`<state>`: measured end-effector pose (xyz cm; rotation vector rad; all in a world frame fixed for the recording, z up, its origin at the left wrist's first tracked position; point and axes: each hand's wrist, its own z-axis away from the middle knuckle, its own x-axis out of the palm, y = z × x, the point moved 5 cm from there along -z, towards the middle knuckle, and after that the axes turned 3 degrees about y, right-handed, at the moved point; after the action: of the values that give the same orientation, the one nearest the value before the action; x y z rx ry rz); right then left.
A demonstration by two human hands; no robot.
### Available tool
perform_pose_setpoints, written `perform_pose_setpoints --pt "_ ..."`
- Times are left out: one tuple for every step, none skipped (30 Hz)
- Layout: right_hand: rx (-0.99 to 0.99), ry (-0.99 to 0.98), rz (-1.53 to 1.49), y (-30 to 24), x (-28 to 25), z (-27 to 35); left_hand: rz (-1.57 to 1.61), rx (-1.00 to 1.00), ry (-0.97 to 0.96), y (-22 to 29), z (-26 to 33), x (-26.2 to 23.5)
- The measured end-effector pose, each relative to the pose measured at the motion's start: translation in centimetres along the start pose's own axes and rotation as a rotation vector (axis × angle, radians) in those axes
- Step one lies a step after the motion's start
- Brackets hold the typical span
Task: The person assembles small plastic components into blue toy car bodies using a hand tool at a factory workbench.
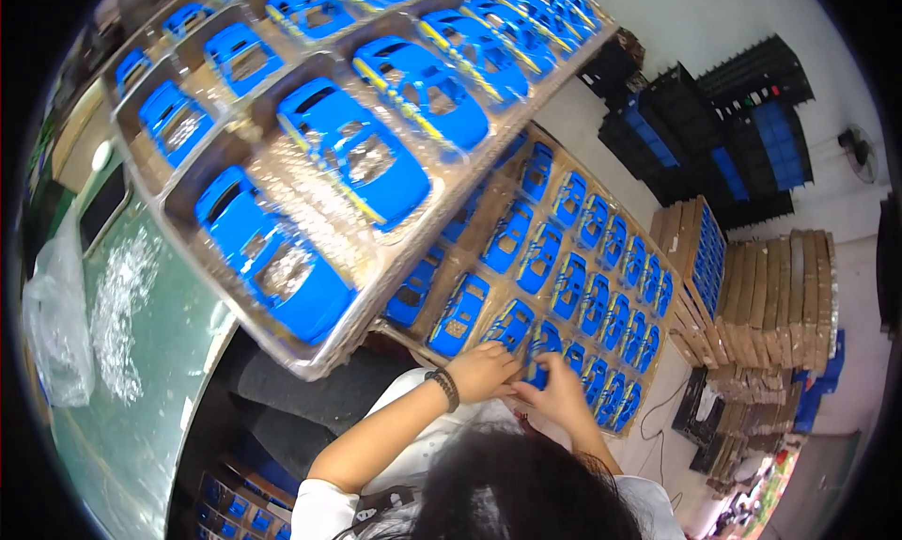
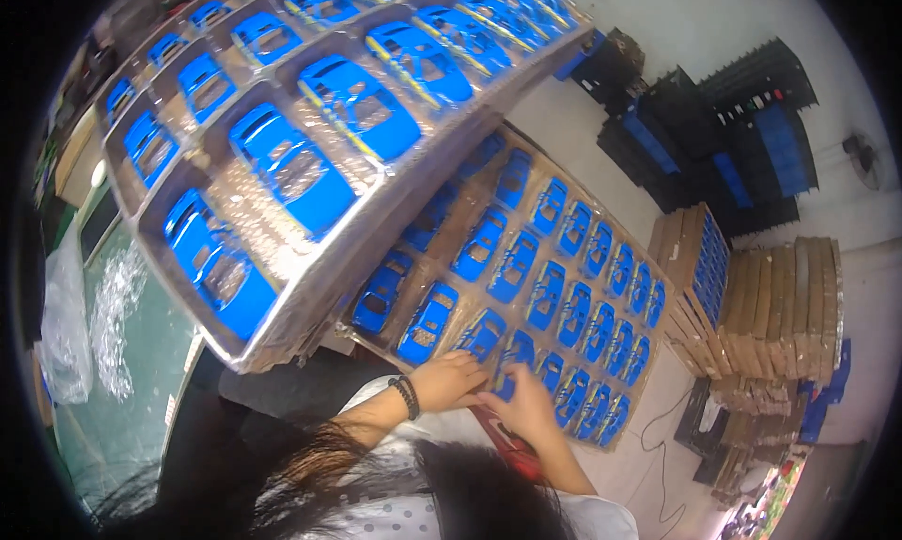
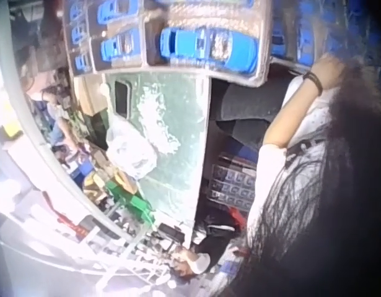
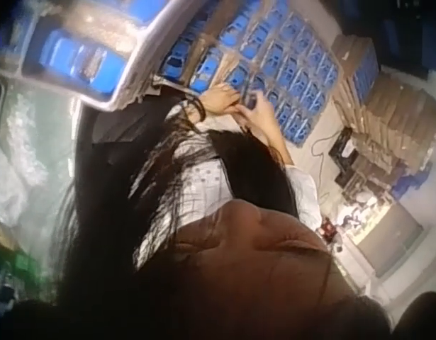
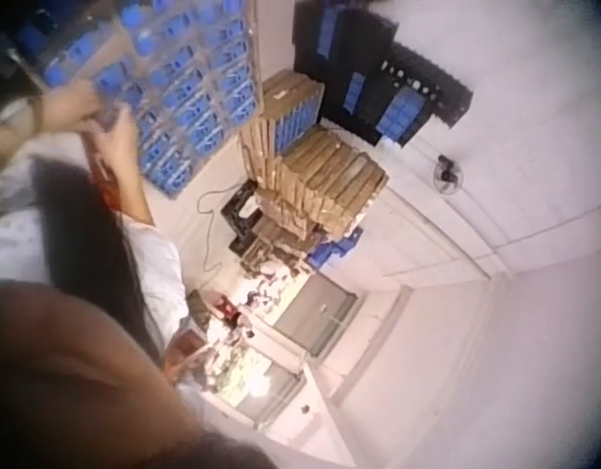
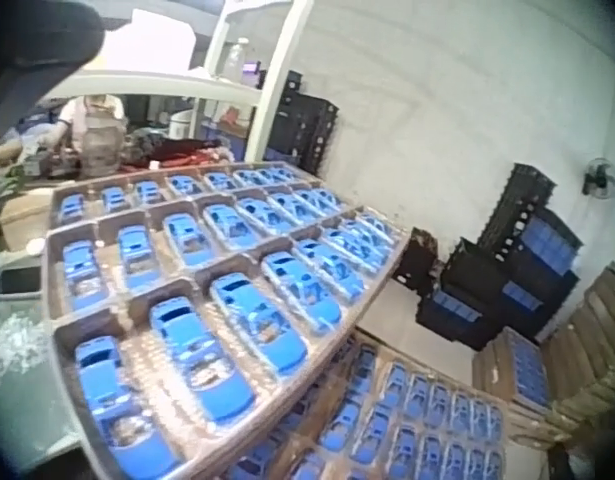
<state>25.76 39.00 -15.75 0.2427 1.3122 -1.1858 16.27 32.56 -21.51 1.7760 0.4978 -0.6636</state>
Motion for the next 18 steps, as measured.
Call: perform_pose_setpoints --pt "-0.121 0.076 0.033 -1.1 -2.0 -0.1 0.093 -0.022 0.126 0.3 0.1 -1.3" --pt "-0.246 0.150 0.062 -2.4 -4.0 -0.2 0.183 -0.046 0.257 0.6 0.3 -2.9" --pt "-0.268 0.083 0.002 -3.9 -5.3 0.0 0.253 -0.083 0.334 0.9 0.9 -4.4" --pt "-0.291 0.013 -0.052 -5.5 -6.4 0.2 0.237 -0.107 0.361 1.6 1.5 -6.1" --pt "-0.531 0.035 -0.041 -7.4 -6.7 0.4 0.249 -0.069 0.450 2.6 2.3 -8.1" --pt "-0.622 -0.058 -0.075 -9.2 -6.8 0.7 0.255 -0.031 0.539 3.6 3.3 -9.8" --pt "-0.741 -0.127 -0.179 -10.8 -6.4 0.9 0.275 -0.006 0.485 4.5 4.4 -10.7" --pt "-0.861 -0.204 -0.283 -12.6 -5.8 1.2 0.395 -0.007 0.447 5.1 5.9 -11.3" --pt "-0.979 -0.287 -0.291 -14.9 -4.7 1.6 0.451 -0.052 0.501 5.3 8.0 -11.9" --pt "-1.099 -0.374 -0.298 -17.8 -3.5 2.6 0.504 -0.094 0.560 5.6 10.4 -12.2" --pt "-1.244 -0.421 -0.223 -20.8 -2.3 3.7 0.531 -0.136 0.654 5.8 13.3 -12.8" --pt "-1.252 -0.500 -0.257 -23.0 -0.8 4.4 0.553 -0.176 0.749 6.1 16.3 -13.0" --pt "-1.289 -0.524 -0.385 -25.1 1.1 4.8 0.758 -0.351 0.918 5.8 19.5 -12.1" --pt "-1.300 -0.562 -0.358 -27.4 3.1 5.6 0.967 -0.516 1.108 6.1 22.9 -10.7" --pt "-1.295 -0.571 -0.397 -29.4 4.9 6.1 1.062 -0.504 1.343 6.6 25.5 -10.2" --pt "-1.270 -0.582 -0.430 -31.4 6.9 6.1 1.148 -0.489 1.587 7.1 27.6 -9.7" --pt "-1.270 -0.520 -0.348 -33.7 9.0 5.7 1.245 -0.280 1.656 8.1 28.4 -10.4" --pt "-1.405 -0.325 -0.283 -36.3 10.7 5.1 1.220 -0.299 1.755 8.5 29.7 -10.2"
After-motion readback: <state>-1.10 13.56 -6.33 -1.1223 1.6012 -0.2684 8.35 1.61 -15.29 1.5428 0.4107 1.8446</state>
